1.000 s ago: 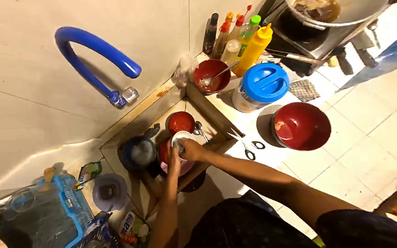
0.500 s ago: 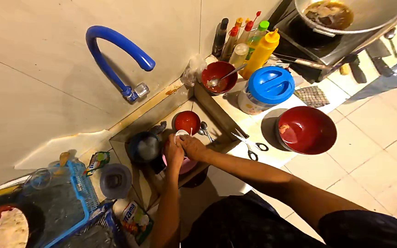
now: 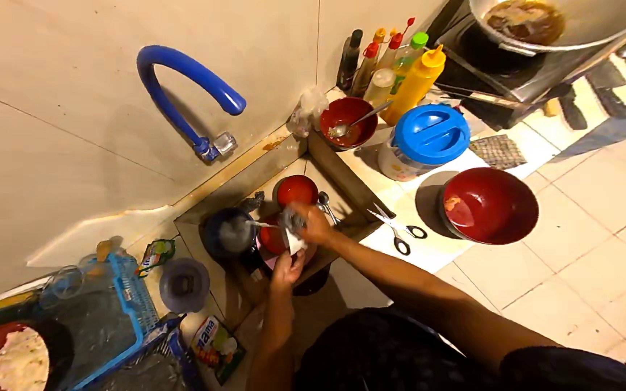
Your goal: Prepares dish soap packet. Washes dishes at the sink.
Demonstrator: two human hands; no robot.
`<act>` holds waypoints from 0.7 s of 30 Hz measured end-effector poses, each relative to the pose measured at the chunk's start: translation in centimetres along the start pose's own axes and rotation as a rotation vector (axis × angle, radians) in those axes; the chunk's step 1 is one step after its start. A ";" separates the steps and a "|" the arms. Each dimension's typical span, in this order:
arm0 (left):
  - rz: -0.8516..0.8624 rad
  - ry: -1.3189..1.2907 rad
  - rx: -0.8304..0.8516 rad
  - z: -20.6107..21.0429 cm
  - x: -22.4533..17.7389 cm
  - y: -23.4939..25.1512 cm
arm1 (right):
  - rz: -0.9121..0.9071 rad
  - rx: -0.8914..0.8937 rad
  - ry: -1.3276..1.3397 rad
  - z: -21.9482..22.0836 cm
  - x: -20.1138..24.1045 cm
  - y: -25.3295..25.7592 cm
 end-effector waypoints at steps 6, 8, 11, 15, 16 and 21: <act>0.349 0.450 -0.057 1.8 -4.6 -3.8 | 0.210 -0.149 0.528 -0.3 -2.6 -1.5; 0.502 0.829 -0.218 1.5 -7.4 -4.1 | 0.284 -0.178 0.723 -0.2 -2.3 -3.5; 0.598 1.235 -0.435 2.6 -9.4 -4.7 | 0.406 -0.195 0.702 0.0 -2.4 -4.3; 0.800 0.760 -0.499 4.5 -4.6 -4.9 | 0.678 -0.408 0.784 2.9 -2.8 -5.2; 0.793 0.677 -0.533 4.5 -3.0 -5.1 | 0.668 -0.411 0.814 3.5 -2.8 -5.4; 0.699 1.270 -0.561 2.3 -7.1 -6.8 | 0.352 -0.131 0.530 1.1 -4.5 -4.2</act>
Point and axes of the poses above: each hand's wrist, its own y-axis towards the middle knuckle, its own z-axis out of the palm, x = y × z, the point moved 6 cm from there along y, towards the middle knuckle, and after that the axes turned 10 degrees about -z, right-handed, at the moved point
